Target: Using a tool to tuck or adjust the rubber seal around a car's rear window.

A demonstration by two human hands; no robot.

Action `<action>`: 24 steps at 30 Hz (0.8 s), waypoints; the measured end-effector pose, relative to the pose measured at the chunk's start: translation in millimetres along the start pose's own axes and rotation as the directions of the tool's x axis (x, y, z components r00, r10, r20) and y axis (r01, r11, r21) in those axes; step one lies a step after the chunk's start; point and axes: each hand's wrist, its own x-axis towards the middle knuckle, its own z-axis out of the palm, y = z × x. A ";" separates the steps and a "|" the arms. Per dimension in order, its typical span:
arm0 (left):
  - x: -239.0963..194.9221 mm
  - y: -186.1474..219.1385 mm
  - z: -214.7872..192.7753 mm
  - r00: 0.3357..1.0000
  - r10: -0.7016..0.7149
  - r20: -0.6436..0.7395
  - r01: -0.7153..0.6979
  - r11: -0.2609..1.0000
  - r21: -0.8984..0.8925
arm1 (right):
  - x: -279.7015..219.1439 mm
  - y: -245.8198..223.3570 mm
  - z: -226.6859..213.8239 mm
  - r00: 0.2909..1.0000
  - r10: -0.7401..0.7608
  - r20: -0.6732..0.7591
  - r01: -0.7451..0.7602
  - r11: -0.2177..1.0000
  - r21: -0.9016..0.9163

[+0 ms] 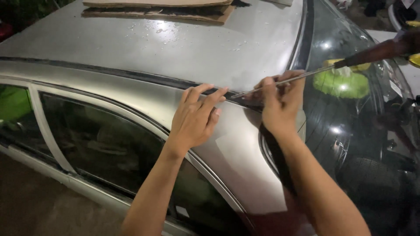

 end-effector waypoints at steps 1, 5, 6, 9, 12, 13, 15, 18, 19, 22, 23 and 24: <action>-0.1 0.5 -1.4 1.000 0.001 -0.002 -0.001 1.000 -0.005 | -1.0 -2.0 -4.8 1.000 0.000 0.000 0.000 1.000 -0.006; -3.7 -2.7 6.1 1.000 0.013 0.017 -0.013 0.999 0.044 | -4.0 -11.0 -10.3 1.000 0.001 -0.004 -0.001 1.000 0.023; -4.5 -6.0 9.7 0.999 0.029 0.015 -0.030 0.996 0.083 | -4.3 -13.4 -7.1 1.000 -0.027 -0.012 0.027 0.999 0.025; -3.2 -1.0 4.9 0.996 0.082 0.046 -0.086 0.992 0.089 | -9.4 8.2 -12.2 1.000 0.005 0.017 -0.007 0.996 0.089; -3.9 -2.1 6.0 0.990 0.137 0.043 -0.141 0.983 0.121 | -15.3 25.0 -15.8 0.998 0.035 0.050 -0.039 0.996 0.080; -3.1 -0.7 5.4 0.989 0.137 0.046 -0.142 0.983 0.120 | -15.8 23.3 -16.5 0.998 0.038 0.049 -0.042 0.996 0.080; -2.4 1.4 2.8 0.986 0.154 0.063 -0.160 0.979 0.123 | -16.6 19.4 -16.5 0.997 -0.002 0.080 0.006 0.999 -0.053; -1.4 3.7 0.0 0.983 0.164 0.084 -0.174 0.976 0.130 | -21.4 23.4 -15.1 0.998 -0.020 0.055 0.025 0.996 -0.090; -0.8 2.0 0.9 0.982 0.166 0.085 -0.176 0.976 0.129 | -20.1 21.7 -14.5 0.998 -0.020 0.053 0.025 0.996 -0.091; -0.8 1.1 1.4 0.982 0.166 0.087 -0.175 0.978 0.110 | -17.5 6.3 -16.1 1.000 -0.010 -0.007 0.010 0.999 -0.036; 0.3 1.1 0.6 0.983 0.161 0.086 -0.169 0.981 0.096 | -14.7 -3.9 -17.4 0.998 0.008 -0.061 -0.009 1.000 -0.022; 1.5 0.9 -0.3 0.984 0.156 0.085 -0.163 0.983 0.082 | -11.8 -14.2 -18.7 0.993 0.026 -0.113 -0.027 1.000 -0.006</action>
